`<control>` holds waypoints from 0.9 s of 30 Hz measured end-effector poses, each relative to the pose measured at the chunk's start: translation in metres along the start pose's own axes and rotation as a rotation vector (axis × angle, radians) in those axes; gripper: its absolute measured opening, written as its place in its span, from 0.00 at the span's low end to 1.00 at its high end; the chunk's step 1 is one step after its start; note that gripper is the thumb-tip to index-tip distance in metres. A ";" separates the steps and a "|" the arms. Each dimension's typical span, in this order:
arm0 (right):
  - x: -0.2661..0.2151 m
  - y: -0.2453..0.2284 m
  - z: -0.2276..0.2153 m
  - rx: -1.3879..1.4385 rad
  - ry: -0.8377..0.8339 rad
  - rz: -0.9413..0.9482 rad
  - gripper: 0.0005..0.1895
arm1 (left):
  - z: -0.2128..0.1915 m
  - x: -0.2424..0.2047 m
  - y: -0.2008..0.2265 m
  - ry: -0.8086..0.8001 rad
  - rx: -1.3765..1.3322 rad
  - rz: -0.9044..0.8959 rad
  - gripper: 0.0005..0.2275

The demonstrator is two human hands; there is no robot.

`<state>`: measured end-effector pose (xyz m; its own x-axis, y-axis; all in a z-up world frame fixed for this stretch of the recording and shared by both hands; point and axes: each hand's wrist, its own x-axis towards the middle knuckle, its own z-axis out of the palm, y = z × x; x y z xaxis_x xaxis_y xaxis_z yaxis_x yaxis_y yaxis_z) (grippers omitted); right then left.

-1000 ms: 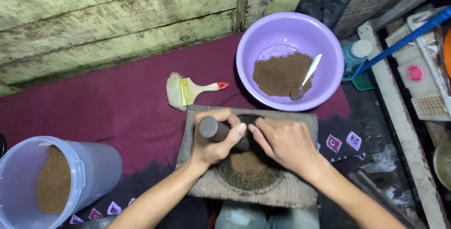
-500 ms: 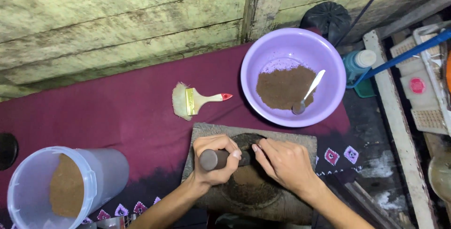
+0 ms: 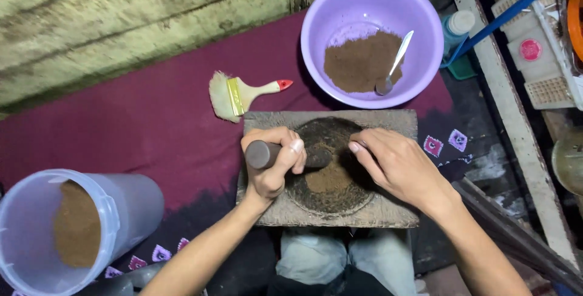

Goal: Grinding grains into a fine powder using a traditional stone mortar and pestle and transferring the result to a bowl.

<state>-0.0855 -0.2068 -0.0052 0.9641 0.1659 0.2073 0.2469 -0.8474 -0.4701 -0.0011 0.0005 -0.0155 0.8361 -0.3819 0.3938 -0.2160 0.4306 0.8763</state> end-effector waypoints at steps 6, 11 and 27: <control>-0.019 0.020 0.018 -0.023 0.079 -0.069 0.10 | 0.004 0.003 0.000 -0.023 -0.056 0.009 0.22; -0.018 0.023 0.021 0.073 0.091 -0.033 0.10 | 0.006 -0.003 -0.007 -0.016 0.006 0.111 0.21; -0.030 -0.003 0.019 0.018 0.236 -0.035 0.08 | 0.007 -0.022 0.005 -0.054 0.019 0.154 0.21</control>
<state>-0.1136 -0.1994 -0.0262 0.9059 0.0704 0.4176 0.2833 -0.8337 -0.4739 -0.0242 0.0052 -0.0179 0.7639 -0.3564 0.5380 -0.3495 0.4723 0.8092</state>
